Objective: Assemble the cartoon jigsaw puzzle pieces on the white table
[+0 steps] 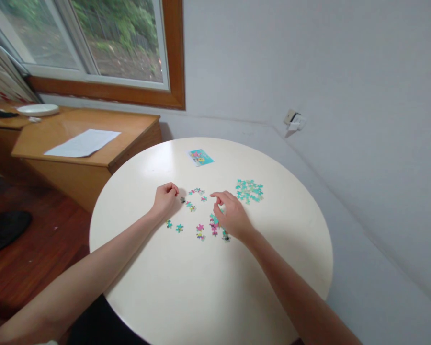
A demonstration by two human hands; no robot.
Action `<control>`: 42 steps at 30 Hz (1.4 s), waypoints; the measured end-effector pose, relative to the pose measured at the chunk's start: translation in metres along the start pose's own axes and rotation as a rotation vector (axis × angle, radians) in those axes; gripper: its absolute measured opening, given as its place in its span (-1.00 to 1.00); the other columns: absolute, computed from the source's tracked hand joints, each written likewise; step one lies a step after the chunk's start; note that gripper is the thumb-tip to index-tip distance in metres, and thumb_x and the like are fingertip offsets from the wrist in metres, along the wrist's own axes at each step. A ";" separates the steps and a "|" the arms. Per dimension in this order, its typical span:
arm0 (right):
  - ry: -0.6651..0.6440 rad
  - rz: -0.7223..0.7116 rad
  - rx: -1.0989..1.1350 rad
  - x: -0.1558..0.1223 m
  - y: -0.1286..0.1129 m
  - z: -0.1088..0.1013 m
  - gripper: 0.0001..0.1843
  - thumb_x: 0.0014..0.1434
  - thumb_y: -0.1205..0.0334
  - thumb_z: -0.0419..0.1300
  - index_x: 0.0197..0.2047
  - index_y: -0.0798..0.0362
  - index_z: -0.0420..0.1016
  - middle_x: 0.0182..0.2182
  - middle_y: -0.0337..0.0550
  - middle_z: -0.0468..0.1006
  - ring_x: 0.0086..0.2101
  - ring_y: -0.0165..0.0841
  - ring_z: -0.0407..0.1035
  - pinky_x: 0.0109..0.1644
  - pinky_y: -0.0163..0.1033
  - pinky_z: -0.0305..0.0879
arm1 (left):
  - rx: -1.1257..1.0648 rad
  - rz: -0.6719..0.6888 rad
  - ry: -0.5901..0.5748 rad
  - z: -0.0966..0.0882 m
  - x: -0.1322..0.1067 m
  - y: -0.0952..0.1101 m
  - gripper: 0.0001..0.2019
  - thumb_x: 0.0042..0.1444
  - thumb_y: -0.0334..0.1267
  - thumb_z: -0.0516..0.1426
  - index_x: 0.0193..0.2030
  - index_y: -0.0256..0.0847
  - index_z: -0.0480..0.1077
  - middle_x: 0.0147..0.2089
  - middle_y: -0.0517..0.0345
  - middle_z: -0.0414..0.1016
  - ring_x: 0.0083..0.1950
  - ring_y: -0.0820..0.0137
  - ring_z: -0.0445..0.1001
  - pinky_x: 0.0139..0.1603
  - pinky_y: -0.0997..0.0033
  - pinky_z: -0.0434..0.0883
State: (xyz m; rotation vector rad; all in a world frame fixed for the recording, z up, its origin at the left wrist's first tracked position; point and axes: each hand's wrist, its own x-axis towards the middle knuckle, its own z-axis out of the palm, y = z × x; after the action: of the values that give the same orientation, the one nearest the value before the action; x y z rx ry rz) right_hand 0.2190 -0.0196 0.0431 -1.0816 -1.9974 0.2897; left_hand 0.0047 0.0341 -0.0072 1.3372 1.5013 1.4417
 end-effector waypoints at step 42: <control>0.205 0.350 0.139 0.017 0.071 0.026 -0.80 -0.04 0.28 0.02 -0.43 0.08 0.46 -0.60 -0.25 0.41 -0.55 -0.45 0.21 -0.46 -0.33 0.15 | 0.761 0.297 -0.452 0.023 0.027 0.012 -0.83 0.01 -0.22 0.14 -0.24 -0.16 0.46 -0.13 0.05 0.45 -0.09 0.21 0.38 -0.04 0.21 0.23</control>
State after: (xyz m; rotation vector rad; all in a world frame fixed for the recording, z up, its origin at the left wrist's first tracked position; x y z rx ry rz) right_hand 0.2360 0.0413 -0.0022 -1.3123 -1.5794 0.4735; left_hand 0.0219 0.0647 0.0054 2.2344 1.6349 0.6227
